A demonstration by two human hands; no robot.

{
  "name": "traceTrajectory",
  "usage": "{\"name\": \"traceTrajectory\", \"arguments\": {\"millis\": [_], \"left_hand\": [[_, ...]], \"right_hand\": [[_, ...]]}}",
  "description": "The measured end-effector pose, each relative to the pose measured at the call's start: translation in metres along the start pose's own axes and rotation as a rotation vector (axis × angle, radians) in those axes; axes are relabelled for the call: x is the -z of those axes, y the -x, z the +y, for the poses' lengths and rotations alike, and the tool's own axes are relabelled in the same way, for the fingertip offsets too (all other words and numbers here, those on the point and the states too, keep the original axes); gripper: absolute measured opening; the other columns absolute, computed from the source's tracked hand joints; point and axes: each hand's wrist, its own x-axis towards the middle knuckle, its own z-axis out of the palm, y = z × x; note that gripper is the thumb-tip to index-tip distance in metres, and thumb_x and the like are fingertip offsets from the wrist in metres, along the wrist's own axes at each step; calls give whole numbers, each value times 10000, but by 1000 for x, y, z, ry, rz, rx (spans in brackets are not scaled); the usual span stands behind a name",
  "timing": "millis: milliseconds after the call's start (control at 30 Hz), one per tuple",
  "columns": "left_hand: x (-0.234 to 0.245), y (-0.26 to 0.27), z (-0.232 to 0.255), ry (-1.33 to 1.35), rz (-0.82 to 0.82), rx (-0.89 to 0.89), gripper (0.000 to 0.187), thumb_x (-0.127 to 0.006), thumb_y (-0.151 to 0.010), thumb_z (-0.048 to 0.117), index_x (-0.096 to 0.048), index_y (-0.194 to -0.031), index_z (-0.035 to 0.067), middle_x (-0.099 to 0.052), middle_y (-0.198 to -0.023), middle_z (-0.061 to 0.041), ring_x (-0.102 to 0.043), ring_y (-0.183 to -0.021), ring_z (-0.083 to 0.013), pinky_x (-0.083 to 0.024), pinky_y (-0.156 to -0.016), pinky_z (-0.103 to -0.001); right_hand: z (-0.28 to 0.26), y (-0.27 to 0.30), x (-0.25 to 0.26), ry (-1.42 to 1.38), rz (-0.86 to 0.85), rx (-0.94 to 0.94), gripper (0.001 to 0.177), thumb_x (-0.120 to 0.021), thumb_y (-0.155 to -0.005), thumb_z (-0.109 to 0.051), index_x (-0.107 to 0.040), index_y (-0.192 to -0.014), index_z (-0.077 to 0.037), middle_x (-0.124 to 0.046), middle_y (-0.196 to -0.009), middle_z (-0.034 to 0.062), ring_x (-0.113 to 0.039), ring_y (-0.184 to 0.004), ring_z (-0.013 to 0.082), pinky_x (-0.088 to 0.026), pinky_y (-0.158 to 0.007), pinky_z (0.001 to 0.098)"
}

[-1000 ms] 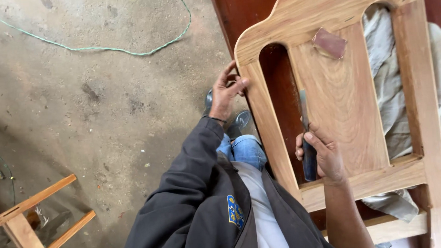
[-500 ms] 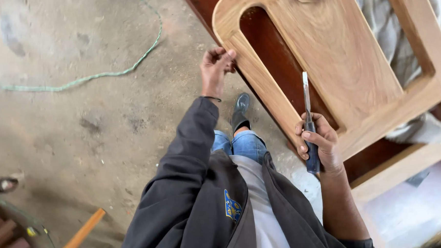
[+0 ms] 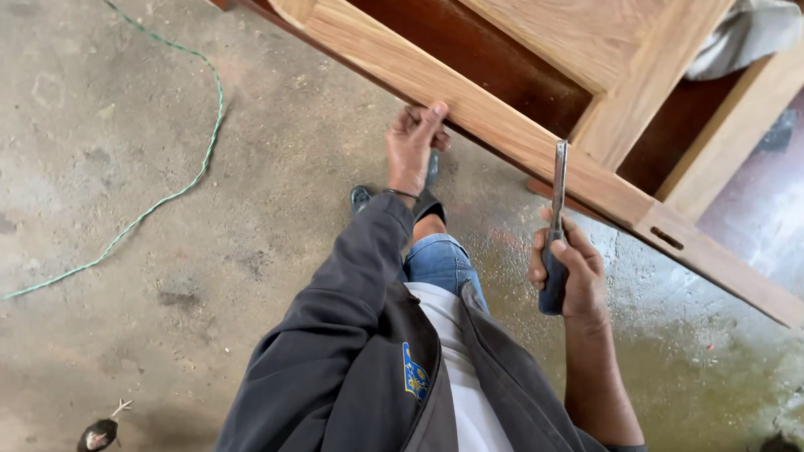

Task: Sanding and scraping a wooden furniture frame to smooth the surface and clean joints.

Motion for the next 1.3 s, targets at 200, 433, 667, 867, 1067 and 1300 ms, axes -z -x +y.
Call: {"name": "traceTrajectory", "arguments": {"millis": [200,433,667,867,1067,1300], "left_hand": [[-20,23,-46,-70,-101,64,312,-756,-614,190,-471,-598,65,-490,-497,-56,-559,-406,-158,-442,-319,-210],[-44,60,-78,-149,-210,209,331,-773,-581,202,-485,-614,41,-490,-507,-58,-530,-423,-118,-422,-338,-182],[-62,87,-133,-232,-319,262,330,-770,-593,237,-509,-620,37,-500,-516,-60,-534,-425,-114,-420,-339,-178],[-88,125,-141,-331,-384,264,331,-752,-610,271,-509,-613,46,-485,-523,-44,-507,-441,-92,-407,-369,-167],[-107,147,-117,-589,-550,299,430,-530,-777,461,-534,-571,84,-528,-497,-68,-506,-470,-140,-401,-458,-233],[-121,182,-46,-477,-786,415,699,-425,-749,655,-567,-1026,29,-555,-1015,-210,-484,-1008,-355,-367,-864,-441]], "right_hand": [[0,7,15,-62,75,63,388,-433,-813,-145,-423,-1185,-34,-506,-778,105,-503,-486,119,-423,-376,229],[-9,17,47,-175,81,172,393,-415,-844,-150,-390,-1233,-98,-497,-769,127,-498,-506,190,-418,-447,274],[0,49,66,-177,209,229,420,-444,-796,-108,-395,-1207,-35,-446,-653,103,-447,-420,143,-382,-359,242],[-9,73,102,-228,248,239,431,-460,-776,-77,-397,-1198,-24,-423,-656,118,-441,-421,157,-369,-359,251],[-24,79,159,-120,158,194,386,-403,-822,-91,-381,-1203,-32,-435,-698,124,-443,-449,171,-368,-388,259],[-40,36,102,424,-127,88,380,-438,-804,-83,-401,-1162,41,-507,-587,171,-527,-420,254,-431,-374,334]]}}
